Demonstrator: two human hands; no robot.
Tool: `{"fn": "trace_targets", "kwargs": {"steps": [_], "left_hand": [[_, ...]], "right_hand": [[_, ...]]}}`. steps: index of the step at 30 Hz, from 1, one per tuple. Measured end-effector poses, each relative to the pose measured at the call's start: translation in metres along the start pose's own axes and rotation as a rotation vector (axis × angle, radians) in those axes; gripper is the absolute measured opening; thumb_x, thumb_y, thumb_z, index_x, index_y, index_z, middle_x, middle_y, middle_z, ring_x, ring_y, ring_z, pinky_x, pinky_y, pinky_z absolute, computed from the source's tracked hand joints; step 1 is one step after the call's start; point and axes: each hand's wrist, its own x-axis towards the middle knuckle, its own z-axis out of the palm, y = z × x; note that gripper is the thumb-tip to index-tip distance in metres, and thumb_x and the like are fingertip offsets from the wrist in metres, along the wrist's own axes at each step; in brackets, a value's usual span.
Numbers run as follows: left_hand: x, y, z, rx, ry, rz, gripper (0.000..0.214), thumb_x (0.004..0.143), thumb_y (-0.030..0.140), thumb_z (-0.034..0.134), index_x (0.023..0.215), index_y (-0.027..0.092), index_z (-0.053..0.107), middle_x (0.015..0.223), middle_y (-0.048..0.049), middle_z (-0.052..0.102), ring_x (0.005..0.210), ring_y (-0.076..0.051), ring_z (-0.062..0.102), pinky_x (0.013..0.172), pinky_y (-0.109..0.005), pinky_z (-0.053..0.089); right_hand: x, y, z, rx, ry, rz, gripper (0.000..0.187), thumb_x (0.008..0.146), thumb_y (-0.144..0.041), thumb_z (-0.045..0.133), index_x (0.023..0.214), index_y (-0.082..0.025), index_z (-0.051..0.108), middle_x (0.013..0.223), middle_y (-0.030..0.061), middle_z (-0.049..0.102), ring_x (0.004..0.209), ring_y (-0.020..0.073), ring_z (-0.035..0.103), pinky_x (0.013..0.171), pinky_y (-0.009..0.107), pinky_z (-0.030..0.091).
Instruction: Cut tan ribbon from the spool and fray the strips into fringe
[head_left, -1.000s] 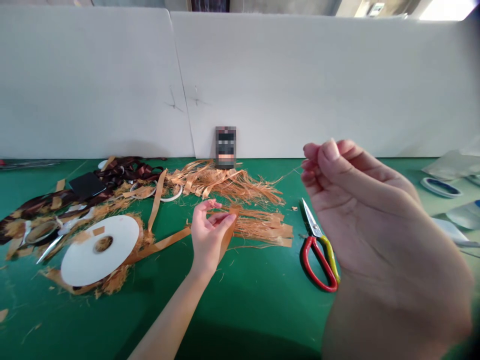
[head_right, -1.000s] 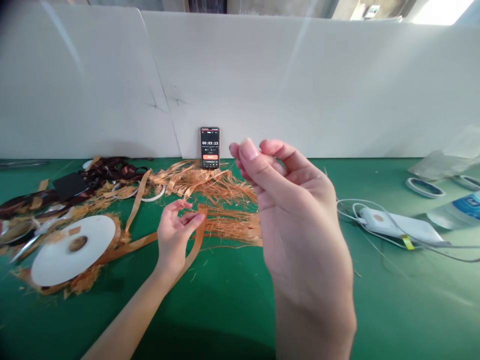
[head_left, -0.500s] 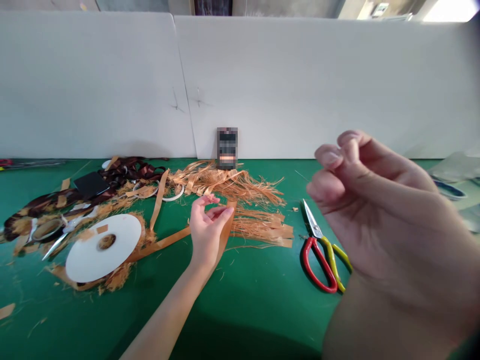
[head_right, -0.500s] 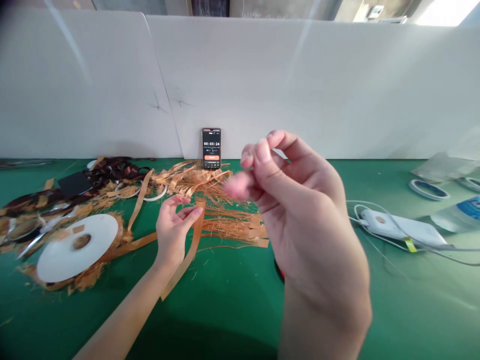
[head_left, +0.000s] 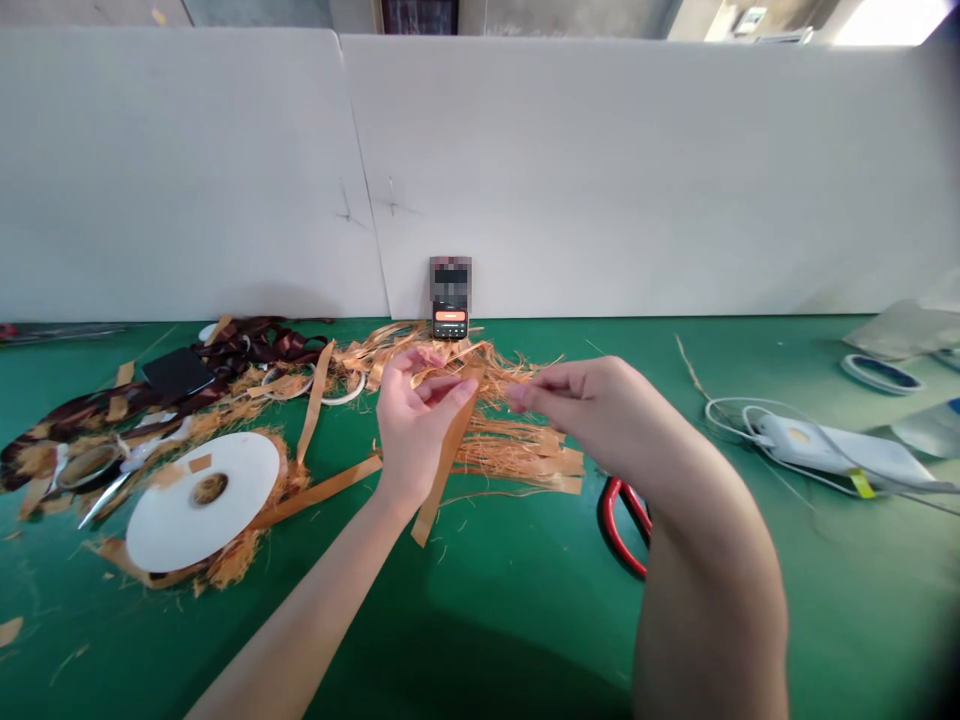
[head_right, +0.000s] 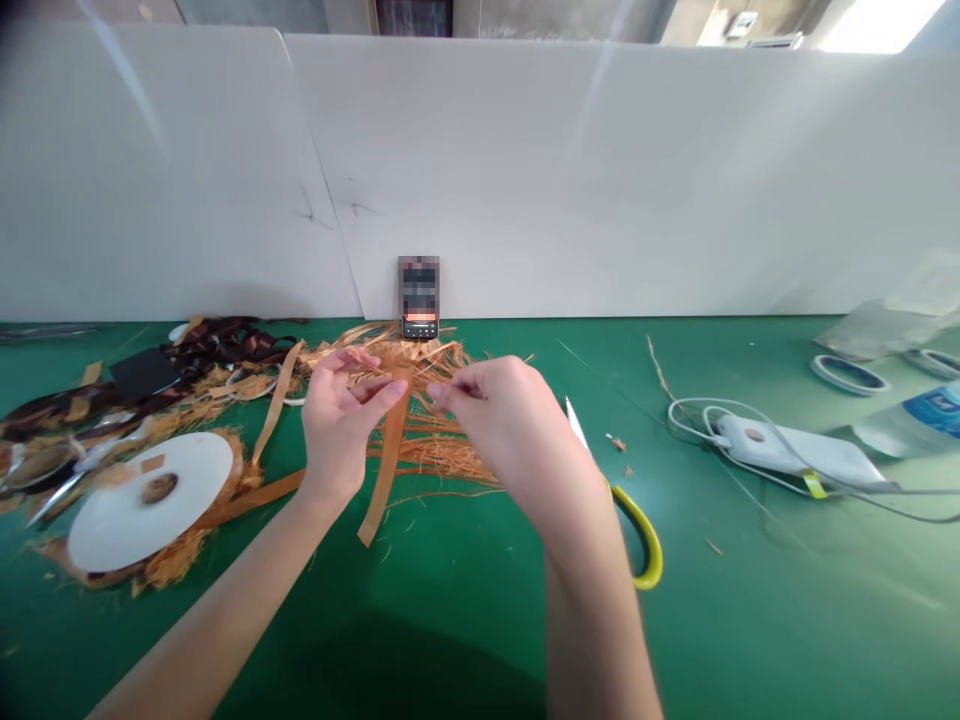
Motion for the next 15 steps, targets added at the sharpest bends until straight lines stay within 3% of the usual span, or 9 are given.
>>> {"fn": "trace_targets", "kwargs": {"steps": [4, 7, 9, 11, 13, 15], "left_hand": [[0.016, -0.002, 0.000, -0.025, -0.044, 0.027, 0.040, 0.063, 0.012, 0.081, 0.092, 0.022, 0.055, 0.095, 0.0026, 0.054, 0.077, -0.009, 0.063, 0.080, -0.026, 0.055], [0.029, -0.007, -0.003, -0.039, -0.051, 0.052, 0.042, 0.060, 0.011, 0.082, 0.092, 0.022, 0.056, 0.096, 0.0020, 0.054, 0.080, -0.010, 0.063, 0.081, -0.027, 0.055], [0.035, -0.009, -0.006, -0.036, -0.054, 0.051, 0.044, 0.059, 0.012, 0.083, 0.093, 0.022, 0.057, 0.097, 0.0017, 0.054, 0.080, -0.010, 0.063, 0.083, -0.028, 0.055], [0.037, -0.010, -0.007, -0.035, -0.060, 0.043, 0.044, 0.059, 0.013, 0.083, 0.093, 0.022, 0.057, 0.096, 0.0018, 0.055, 0.078, -0.010, 0.064, 0.083, -0.029, 0.055], [0.038, -0.010, -0.007, -0.034, -0.069, 0.035, 0.043, 0.060, 0.012, 0.083, 0.093, 0.022, 0.056, 0.096, 0.0019, 0.055, 0.075, -0.010, 0.065, 0.082, -0.028, 0.055], [0.038, -0.010, -0.007, -0.041, -0.075, 0.032, 0.043, 0.060, 0.012, 0.082, 0.093, 0.022, 0.056, 0.096, 0.0019, 0.055, 0.074, -0.010, 0.065, 0.082, -0.028, 0.055]], "right_hand": [[0.000, -0.002, -0.004, 0.440, 0.109, -0.142, 0.027, 0.085, -0.038, 0.061, 0.067, -0.020, 0.068, 0.049, -0.0056, 0.038, 0.046, 0.0075, 0.033, 0.045, 0.025, 0.027], [0.000, -0.003, -0.004, 0.742, 0.171, -0.265, 0.023, 0.087, -0.037, 0.061, 0.072, -0.020, 0.068, 0.058, -0.0036, 0.049, 0.052, 0.0070, 0.042, 0.049, 0.024, 0.035], [0.001, -0.005, -0.002, 0.825, 0.248, -0.308, 0.020, 0.087, -0.037, 0.062, 0.076, -0.023, 0.069, 0.073, -0.0010, 0.060, 0.063, 0.0086, 0.054, 0.059, 0.024, 0.044], [0.002, -0.006, 0.000, 0.840, 0.357, -0.349, 0.017, 0.088, -0.036, 0.060, 0.077, -0.025, 0.069, 0.090, 0.0002, 0.067, 0.087, 0.0131, 0.063, 0.077, 0.026, 0.050], [0.003, -0.007, 0.001, 0.853, 0.389, -0.386, 0.020, 0.092, -0.032, 0.054, 0.077, -0.027, 0.067, 0.104, -0.0009, 0.069, 0.112, 0.0163, 0.060, 0.093, 0.030, 0.048], [0.004, -0.008, 0.000, 0.903, 0.331, -0.421, 0.026, 0.096, -0.030, 0.047, 0.076, -0.028, 0.065, 0.110, -0.0028, 0.070, 0.120, 0.0167, 0.057, 0.099, 0.033, 0.047]]}}
